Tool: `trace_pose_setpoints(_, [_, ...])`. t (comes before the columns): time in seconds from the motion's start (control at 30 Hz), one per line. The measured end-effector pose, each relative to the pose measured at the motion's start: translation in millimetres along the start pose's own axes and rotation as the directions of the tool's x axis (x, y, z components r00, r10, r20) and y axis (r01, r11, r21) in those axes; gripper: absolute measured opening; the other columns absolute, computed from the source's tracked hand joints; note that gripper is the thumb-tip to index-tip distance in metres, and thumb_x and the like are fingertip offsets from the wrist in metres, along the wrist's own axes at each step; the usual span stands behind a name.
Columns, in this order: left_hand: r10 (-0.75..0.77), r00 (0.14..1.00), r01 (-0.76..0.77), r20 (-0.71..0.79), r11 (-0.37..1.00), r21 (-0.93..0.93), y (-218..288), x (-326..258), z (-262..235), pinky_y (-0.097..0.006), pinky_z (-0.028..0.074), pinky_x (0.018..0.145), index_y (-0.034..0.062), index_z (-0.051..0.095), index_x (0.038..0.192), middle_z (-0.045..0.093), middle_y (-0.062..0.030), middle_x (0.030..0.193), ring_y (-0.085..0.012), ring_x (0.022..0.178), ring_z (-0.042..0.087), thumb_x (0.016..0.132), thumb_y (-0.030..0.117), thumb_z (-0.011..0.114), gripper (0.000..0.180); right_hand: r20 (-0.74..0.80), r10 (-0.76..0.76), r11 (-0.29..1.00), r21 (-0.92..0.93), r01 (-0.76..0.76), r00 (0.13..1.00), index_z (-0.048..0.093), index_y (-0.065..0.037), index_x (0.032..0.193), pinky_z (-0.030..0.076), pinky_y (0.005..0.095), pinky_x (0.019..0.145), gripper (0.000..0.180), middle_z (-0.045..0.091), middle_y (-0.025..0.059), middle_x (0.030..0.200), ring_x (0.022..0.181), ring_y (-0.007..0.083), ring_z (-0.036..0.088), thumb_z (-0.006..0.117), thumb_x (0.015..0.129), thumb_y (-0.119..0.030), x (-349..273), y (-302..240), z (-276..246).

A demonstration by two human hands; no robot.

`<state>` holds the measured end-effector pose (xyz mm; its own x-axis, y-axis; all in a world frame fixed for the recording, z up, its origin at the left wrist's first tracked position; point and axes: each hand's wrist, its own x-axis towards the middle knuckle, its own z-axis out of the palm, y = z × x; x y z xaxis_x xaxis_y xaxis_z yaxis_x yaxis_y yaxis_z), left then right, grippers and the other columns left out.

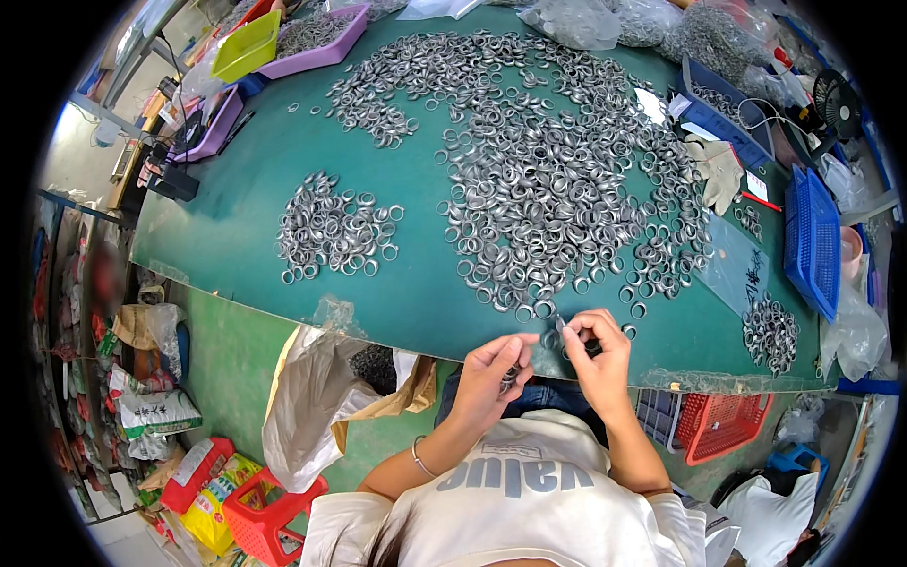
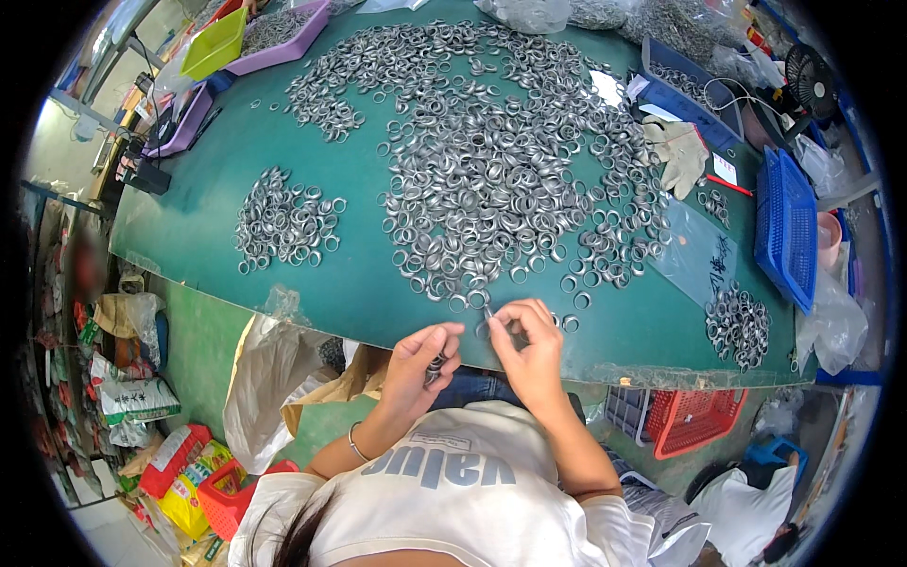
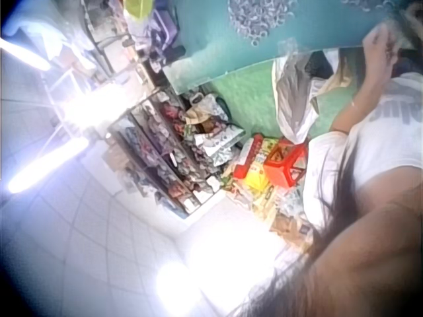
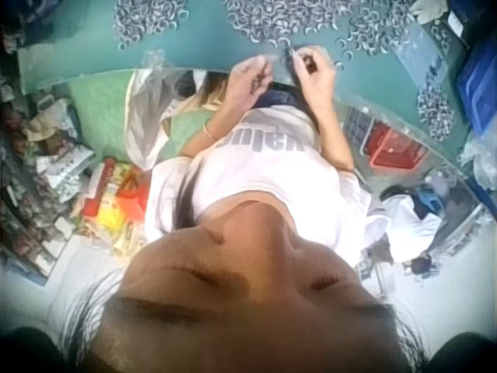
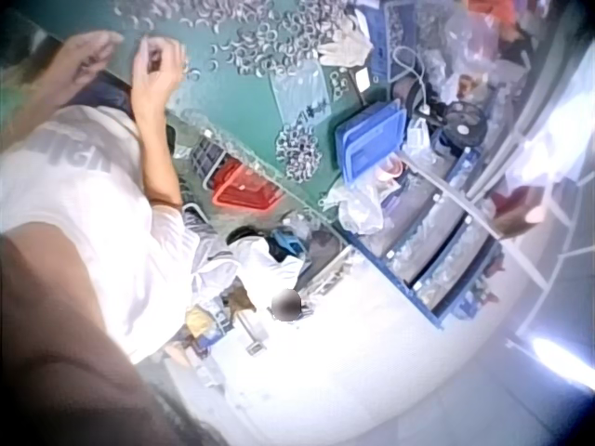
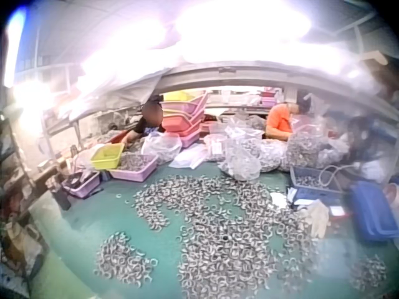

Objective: The person sorts through a large pile of small metal rings on a green table by hand, picking them up one by one and placing them into a separate group.

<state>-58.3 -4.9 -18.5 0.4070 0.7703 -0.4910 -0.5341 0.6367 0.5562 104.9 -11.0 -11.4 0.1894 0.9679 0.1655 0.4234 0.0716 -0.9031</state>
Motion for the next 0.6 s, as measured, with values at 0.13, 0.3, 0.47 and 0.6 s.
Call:
trace_pose_setpoints(0.13, [0.106, 0.993, -0.109, 0.043, 0.992, 0.063, -1.3, -0.6, 7.9, -0.016, 0.027, 0.038, -0.0013, 0.055, 0.107, 0.044, -0.0008, 0.073, -0.0067, 0.057, 0.041, 0.091, 0.016, 0.051, 0.024, 0.199, 0.354, 0.666, 0.633, -0.395, 0.914, 0.06, -0.002, 0.091, 0.041, 0.0183, 0.068, 0.006, 0.059, -0.0017, 0.085, 0.076, 0.0027, 0.051, 0.057, 0.086, -0.004, -8.0, -0.4, -1.5])
trace_pose_setpoints(0.3, [0.189, 0.973, -0.225, 0.135, 0.914, 0.338, -2.9, 3.0, 11.4, -0.017, 0.027, 0.038, -0.0016, 0.054, 0.107, 0.046, -0.0008, 0.065, -0.0065, 0.048, 0.038, 0.091, 0.013, 0.051, 0.022, 0.266, 0.209, 0.805, 0.5, -0.32, 0.941, 0.061, 0.001, 0.089, 0.042, 0.0211, 0.066, 0.008, 0.06, 0.0011, 0.082, 0.073, 0.0061, 0.053, 0.06, 0.081, -0.001, -17.6, -7.9, 8.4])
trace_pose_setpoints(0.47, [0.046, 0.997, -0.045, 0.061, 0.999, -0.027, 7.5, 4.3, -1.5, -0.016, 0.028, 0.036, -0.0019, 0.056, 0.104, 0.051, -0.0035, 0.065, -0.0067, 0.047, 0.041, 0.088, 0.01, 0.054, 0.02, 0.018, -0.064, 0.998, -0.019, 0.064, 0.998, 0.063, -0.003, 0.087, 0.041, 0.0302, 0.067, 0.017, 0.059, 0.0086, 0.086, 0.073, 0.0207, 0.054, 0.065, 0.071, 0.002, -2.0, -11.6, -7.6])
trace_pose_setpoints(0.6, [-0.011, 0.999, 0.01, -0.033, 0.999, -0.05, 10.1, 3.3, 5.6, -0.015, 0.031, 0.036, -0.0011, 0.056, 0.107, 0.055, -0.0053, 0.076, -0.008, 0.055, 0.046, 0.087, 0.008, 0.055, 0.022, 0.337, -0.25, 0.779, -0.487, 0.395, 0.908, 0.061, -0.007, 0.095, 0.034, 0.0352, 0.071, 0.028, 0.052, 0.0059, 0.088, 0.082, 0.0233, 0.047, 0.064, 0.067, -0.007, 0.7, -13.0, -2.0])
